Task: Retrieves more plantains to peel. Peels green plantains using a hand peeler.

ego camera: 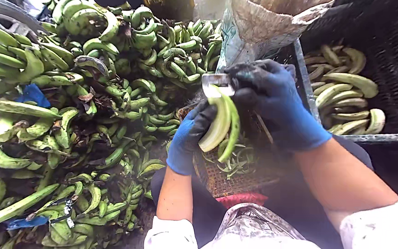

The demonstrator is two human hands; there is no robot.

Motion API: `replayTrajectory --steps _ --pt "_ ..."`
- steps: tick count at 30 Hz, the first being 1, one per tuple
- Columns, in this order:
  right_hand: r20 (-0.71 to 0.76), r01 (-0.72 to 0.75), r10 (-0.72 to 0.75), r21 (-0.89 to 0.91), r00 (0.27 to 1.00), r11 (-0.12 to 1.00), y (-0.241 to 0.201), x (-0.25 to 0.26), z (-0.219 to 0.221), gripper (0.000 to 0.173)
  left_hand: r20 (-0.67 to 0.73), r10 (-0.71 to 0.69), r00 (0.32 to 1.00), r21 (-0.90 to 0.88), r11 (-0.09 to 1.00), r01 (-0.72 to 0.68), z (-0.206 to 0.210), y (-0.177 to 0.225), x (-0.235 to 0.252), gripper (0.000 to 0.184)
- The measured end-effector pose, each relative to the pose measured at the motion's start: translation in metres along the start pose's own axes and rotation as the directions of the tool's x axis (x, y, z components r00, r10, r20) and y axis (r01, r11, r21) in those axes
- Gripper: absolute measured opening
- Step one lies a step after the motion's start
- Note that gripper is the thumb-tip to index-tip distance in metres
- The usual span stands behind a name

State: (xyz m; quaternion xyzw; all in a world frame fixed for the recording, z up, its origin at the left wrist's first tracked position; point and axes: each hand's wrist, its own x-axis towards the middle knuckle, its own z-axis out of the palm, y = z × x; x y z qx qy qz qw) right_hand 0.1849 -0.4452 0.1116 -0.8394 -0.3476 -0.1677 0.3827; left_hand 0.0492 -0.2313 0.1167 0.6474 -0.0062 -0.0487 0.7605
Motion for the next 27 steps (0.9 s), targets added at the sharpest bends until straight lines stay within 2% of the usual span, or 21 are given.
replayTrajectory --steps 1,2,4,6,7,8,9,10,13,16,18,20,21,23,25,26,27 --pt "0.058 -0.096 0.096 -0.005 0.994 0.995 0.008 0.003 -0.001 0.060 0.067 -0.067 0.995 0.095 0.994 0.061 -0.006 0.000 0.003 0.042" --pt "0.087 -0.181 0.182 -0.028 0.979 0.983 0.010 0.003 -0.001 0.058 0.077 -0.098 0.992 0.123 0.988 0.088 -0.010 -0.003 0.002 0.043" --pt "0.004 -0.194 0.195 -0.078 0.981 0.978 -0.001 -0.007 0.001 0.059 0.011 -0.021 1.000 -0.002 1.000 0.021 -0.012 -0.013 -0.007 0.041" --pt "-0.180 -0.016 -0.008 -0.129 0.984 0.992 -0.021 -0.027 0.012 0.052 -0.178 0.102 0.979 -0.235 0.961 -0.143 0.007 -0.005 -0.001 0.041" --pt "-0.251 0.103 -0.140 -0.156 0.958 0.982 -0.029 -0.037 0.019 0.048 -0.231 0.152 0.961 -0.366 0.902 -0.230 0.016 0.004 0.004 0.044" --pt "-0.282 0.203 -0.249 -0.181 0.927 0.962 -0.035 -0.045 0.024 0.046 -0.278 0.166 0.946 -0.487 0.824 -0.288 0.022 0.012 0.007 0.047" --pt "-0.285 0.251 -0.297 -0.188 0.911 0.950 -0.040 -0.046 0.027 0.047 -0.306 0.171 0.937 -0.564 0.760 -0.323 0.027 0.017 0.008 0.046" --pt "-0.264 0.256 -0.295 -0.174 0.918 0.951 -0.042 -0.043 0.027 0.046 -0.319 0.178 0.931 -0.574 0.746 -0.339 0.029 0.017 0.009 0.044" --pt "-0.176 0.169 -0.182 -0.084 0.968 0.982 -0.040 -0.027 0.022 0.047 -0.284 0.252 0.925 -0.458 0.812 -0.362 0.029 0.007 0.009 0.038" --pt "-0.211 0.210 -0.223 -0.084 0.952 0.974 -0.036 -0.036 0.024 0.046 -0.351 0.147 0.925 -0.345 0.898 -0.274 0.029 0.012 0.010 0.043" --pt "-0.200 0.227 -0.243 -0.099 0.949 0.969 -0.032 -0.036 0.023 0.047 -0.420 0.116 0.900 -0.215 0.951 -0.223 0.034 0.013 0.009 0.043" --pt "-0.066 0.124 -0.127 -0.043 0.990 0.991 -0.028 -0.024 0.016 0.052 -0.365 0.171 0.915 0.031 0.985 -0.172 0.031 0.007 0.001 0.036" --pt "0.033 0.027 -0.027 0.010 0.999 1.000 -0.023 -0.015 0.011 0.057 -0.304 0.188 0.934 0.115 0.980 -0.160 0.029 0.004 -0.001 0.033" --pt "0.192 -0.193 0.186 0.018 0.964 0.981 -0.008 -0.002 0.006 0.062 -0.213 0.182 0.960 0.193 0.971 -0.141 0.026 -0.002 -0.002 0.041" --pt "0.225 -0.308 0.314 -0.061 0.922 0.949 -0.001 -0.001 0.005 0.065 -0.162 0.171 0.972 0.103 0.982 -0.156 0.019 -0.004 -0.001 0.050" --pt "0.186 -0.296 0.309 -0.091 0.933 0.951 -0.003 -0.005 0.005 0.068 -0.208 0.154 0.966 -0.018 0.987 -0.161 0.017 -0.003 0.000 0.050" --pt "0.121 -0.211 0.223 -0.103 0.967 0.972 -0.007 -0.012 0.006 0.068 -0.251 0.121 0.960 -0.143 0.977 -0.161 0.015 -0.001 0.000 0.050"
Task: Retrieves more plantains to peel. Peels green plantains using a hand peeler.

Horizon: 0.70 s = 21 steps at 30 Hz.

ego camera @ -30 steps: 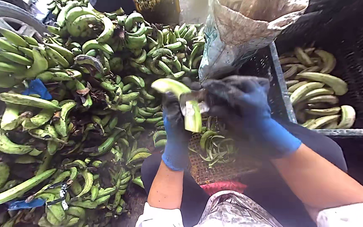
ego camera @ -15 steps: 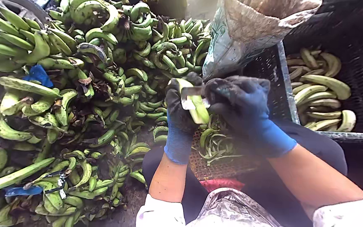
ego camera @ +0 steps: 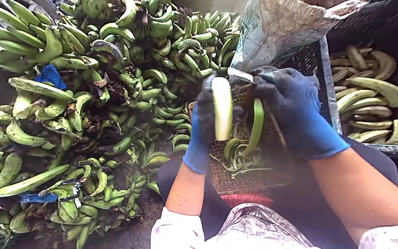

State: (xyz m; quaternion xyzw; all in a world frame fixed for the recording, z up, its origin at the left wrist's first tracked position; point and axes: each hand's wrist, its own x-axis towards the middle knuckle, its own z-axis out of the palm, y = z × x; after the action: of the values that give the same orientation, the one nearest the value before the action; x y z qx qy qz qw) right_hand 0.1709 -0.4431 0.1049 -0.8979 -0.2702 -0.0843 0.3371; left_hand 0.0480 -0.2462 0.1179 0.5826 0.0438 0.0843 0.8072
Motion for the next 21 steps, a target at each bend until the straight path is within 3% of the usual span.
replayTrajectory --steps 1,3,5,7,9,11,12,14,17,19,21 --pt "-0.107 0.151 -0.153 -0.026 0.982 0.988 -0.004 -0.010 0.003 0.062 -0.029 -0.007 1.000 -0.106 0.994 0.004 -0.002 0.003 0.001 0.053" --pt "-0.255 0.450 -0.455 -0.081 0.853 0.889 -0.012 -0.029 0.009 0.050 -0.015 -0.015 1.000 -0.333 0.943 0.009 -0.006 0.009 0.005 0.065" --pt "-0.274 0.556 -0.558 -0.092 0.783 0.826 -0.023 -0.037 0.015 0.046 -0.053 -0.033 0.998 -0.401 0.916 0.009 -0.004 0.010 0.003 0.060" --pt "-0.231 0.457 -0.438 0.034 0.869 0.889 -0.032 -0.032 0.017 0.042 -0.071 0.031 0.997 -0.233 0.971 -0.046 0.003 0.006 -0.001 0.043" --pt "-0.144 0.227 -0.197 0.235 0.970 0.945 -0.029 -0.015 0.017 0.050 -0.024 0.092 0.995 -0.101 0.990 -0.094 0.009 0.000 -0.009 0.034" --pt "-0.038 -0.014 0.028 0.329 0.999 0.944 -0.019 -0.003 0.015 0.052 -0.003 0.027 1.000 -0.156 0.987 -0.027 0.009 -0.002 -0.010 0.032" --pt "-0.035 -0.033 0.048 0.336 0.998 0.941 -0.012 -0.003 0.014 0.051 0.001 0.000 1.000 -0.212 0.977 0.000 0.006 -0.001 -0.005 0.034" --pt "-0.065 0.150 -0.137 0.295 0.988 0.944 -0.003 -0.014 0.008 0.053 -0.002 0.017 1.000 -0.235 0.972 -0.017 -0.009 0.000 0.002 0.033" --pt "0.005 0.474 -0.478 0.129 0.878 0.871 -0.008 -0.032 -0.004 0.048 -0.065 -0.028 0.997 -0.231 0.973 0.012 -0.022 0.001 0.007 0.039" --pt "-0.017 0.467 -0.467 0.081 0.884 0.880 -0.017 -0.035 0.002 0.046 -0.129 -0.023 0.991 -0.041 0.999 0.018 -0.011 0.001 -0.005 0.031" --pt "-0.094 0.333 -0.326 0.073 0.941 0.940 -0.021 -0.030 0.013 0.051 -0.106 0.077 0.991 0.254 0.966 -0.048 0.001 -0.008 -0.011 0.027"
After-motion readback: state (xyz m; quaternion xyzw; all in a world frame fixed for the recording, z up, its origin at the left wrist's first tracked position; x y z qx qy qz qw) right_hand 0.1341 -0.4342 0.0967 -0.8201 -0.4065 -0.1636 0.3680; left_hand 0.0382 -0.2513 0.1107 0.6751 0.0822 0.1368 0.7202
